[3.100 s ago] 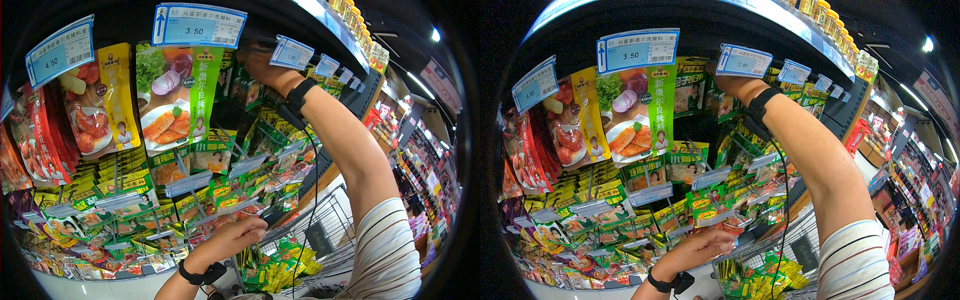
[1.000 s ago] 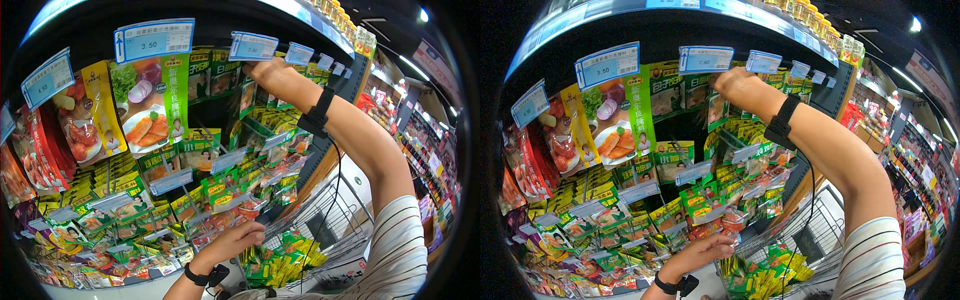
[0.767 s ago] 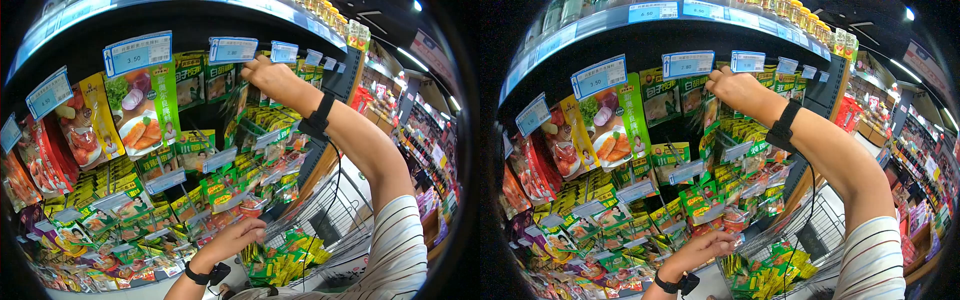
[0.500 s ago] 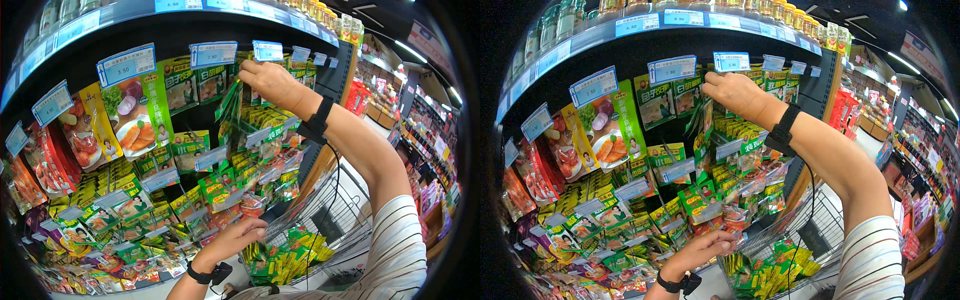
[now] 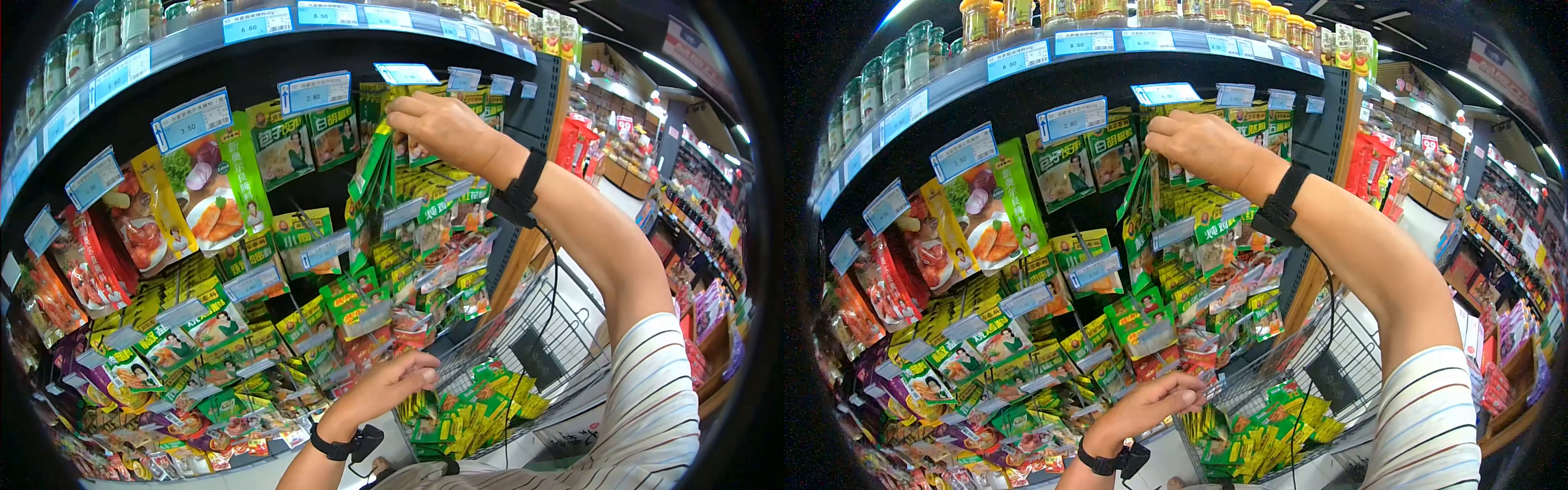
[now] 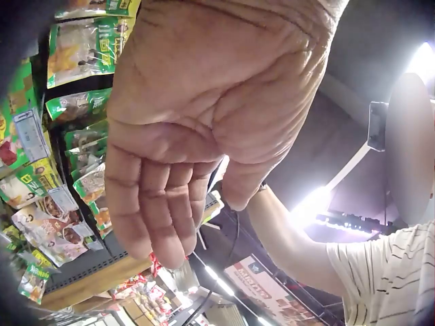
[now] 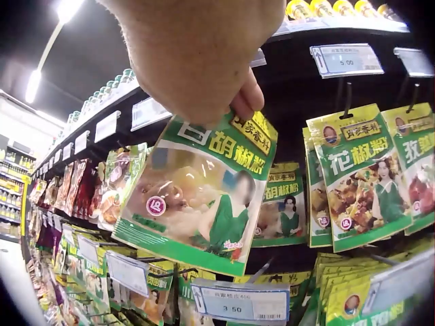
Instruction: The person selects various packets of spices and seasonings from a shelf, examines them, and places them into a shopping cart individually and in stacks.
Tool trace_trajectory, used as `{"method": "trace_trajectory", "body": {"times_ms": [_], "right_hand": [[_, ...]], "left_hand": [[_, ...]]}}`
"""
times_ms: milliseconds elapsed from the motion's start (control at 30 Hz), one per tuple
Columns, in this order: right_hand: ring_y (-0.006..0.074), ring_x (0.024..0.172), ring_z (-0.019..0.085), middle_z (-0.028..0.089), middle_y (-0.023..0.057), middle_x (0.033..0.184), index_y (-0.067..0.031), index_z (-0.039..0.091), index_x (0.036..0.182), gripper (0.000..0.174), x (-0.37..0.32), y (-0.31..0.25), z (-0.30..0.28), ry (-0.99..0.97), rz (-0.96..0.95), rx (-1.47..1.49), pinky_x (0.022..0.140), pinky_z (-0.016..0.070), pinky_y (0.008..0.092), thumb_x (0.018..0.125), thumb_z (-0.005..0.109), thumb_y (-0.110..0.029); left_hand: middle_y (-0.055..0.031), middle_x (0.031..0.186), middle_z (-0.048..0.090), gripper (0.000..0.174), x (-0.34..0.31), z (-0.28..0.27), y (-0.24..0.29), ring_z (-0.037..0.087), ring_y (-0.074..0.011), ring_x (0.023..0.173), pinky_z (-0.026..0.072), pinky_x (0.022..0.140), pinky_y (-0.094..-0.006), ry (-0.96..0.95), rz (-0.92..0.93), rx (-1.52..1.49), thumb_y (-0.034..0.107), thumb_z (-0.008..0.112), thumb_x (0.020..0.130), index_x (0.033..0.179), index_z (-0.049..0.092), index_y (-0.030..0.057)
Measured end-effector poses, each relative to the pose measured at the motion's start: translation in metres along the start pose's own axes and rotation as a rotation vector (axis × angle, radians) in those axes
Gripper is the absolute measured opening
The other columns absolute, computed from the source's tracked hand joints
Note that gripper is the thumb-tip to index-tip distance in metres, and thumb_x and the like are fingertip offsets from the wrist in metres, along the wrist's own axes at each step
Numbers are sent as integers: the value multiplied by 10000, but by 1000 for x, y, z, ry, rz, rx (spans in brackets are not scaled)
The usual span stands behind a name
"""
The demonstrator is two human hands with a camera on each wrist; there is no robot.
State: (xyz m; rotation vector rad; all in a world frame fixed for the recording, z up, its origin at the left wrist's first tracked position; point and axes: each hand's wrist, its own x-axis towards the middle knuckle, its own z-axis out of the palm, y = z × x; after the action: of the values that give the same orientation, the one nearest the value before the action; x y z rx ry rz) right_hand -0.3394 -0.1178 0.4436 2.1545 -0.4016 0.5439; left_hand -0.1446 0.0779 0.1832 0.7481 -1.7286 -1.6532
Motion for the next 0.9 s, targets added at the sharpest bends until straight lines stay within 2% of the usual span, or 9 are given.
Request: {"method": "trace_trajectory", "body": {"times_ms": [133,200,333,400,533,633,667,800,900], "right_hand": [[251,929,617,588,53,981,-65,585,956,195,-12,-12,-10,80,-48,-27,771,563,343,767,631,-46],[248,915,618,596,50,996,-64,592,971,204,-20,-15,-22,141,-51,-46,754,565,335,771,628,-51],[248,898,618,609,49,1022,-64,605,1004,231,-38,-18,-48,210,-10,-51,749,564,328,774,623,-49],[249,887,616,608,54,1005,-69,608,992,215,-47,-25,-58,193,23,-21,734,556,344,778,617,-55],[232,857,618,591,62,914,-67,619,925,157,-67,-58,-78,37,20,19,688,538,343,772,620,-101],[229,835,627,583,58,869,-72,635,881,134,-84,-94,-91,-104,57,133,684,533,357,757,631,-123],[229,829,630,582,56,859,-76,641,864,124,-91,-104,-92,-117,73,183,680,533,365,751,635,-126],[239,824,628,568,68,854,-67,605,840,101,-131,-128,-86,-188,131,221,700,521,355,753,606,-118],[281,782,667,596,89,842,-65,617,847,79,-173,-147,-59,-324,149,306,648,528,386,782,597,-105]], "left_hand": [[-83,1088,673,326,-4,1,8,656,-157,1002,518,892,-308,48,75,-55,243,535,1041,1252,570,-3],[-93,1094,674,306,-14,5,35,658,-170,1023,525,912,-319,146,98,-183,220,525,1045,1248,570,-5],[-121,1062,682,278,-11,0,76,670,-204,969,521,908,-347,419,392,-21,196,520,1030,1207,583,-10],[-101,1149,657,281,0,-5,89,623,-168,1067,495,952,-332,569,554,177,177,547,1020,1228,569,-12],[-222,1253,585,576,27,2,120,578,-341,1169,450,1018,-407,784,701,959,307,712,904,1321,506,-34],[-275,1295,549,768,50,17,118,546,-414,1198,443,1019,-449,590,569,993,425,759,830,1334,467,-74],[-251,1289,551,734,53,25,118,557,-410,1195,455,990,-419,517,469,982,386,741,837,1360,456,-42],[-295,1082,624,434,69,43,89,616,-478,965,503,812,-534,431,231,1026,203,587,862,1215,513,-38],[-299,945,648,355,81,49,46,633,-481,873,505,736,-551,370,171,1039,185,557,870,1177,540,7]]}}
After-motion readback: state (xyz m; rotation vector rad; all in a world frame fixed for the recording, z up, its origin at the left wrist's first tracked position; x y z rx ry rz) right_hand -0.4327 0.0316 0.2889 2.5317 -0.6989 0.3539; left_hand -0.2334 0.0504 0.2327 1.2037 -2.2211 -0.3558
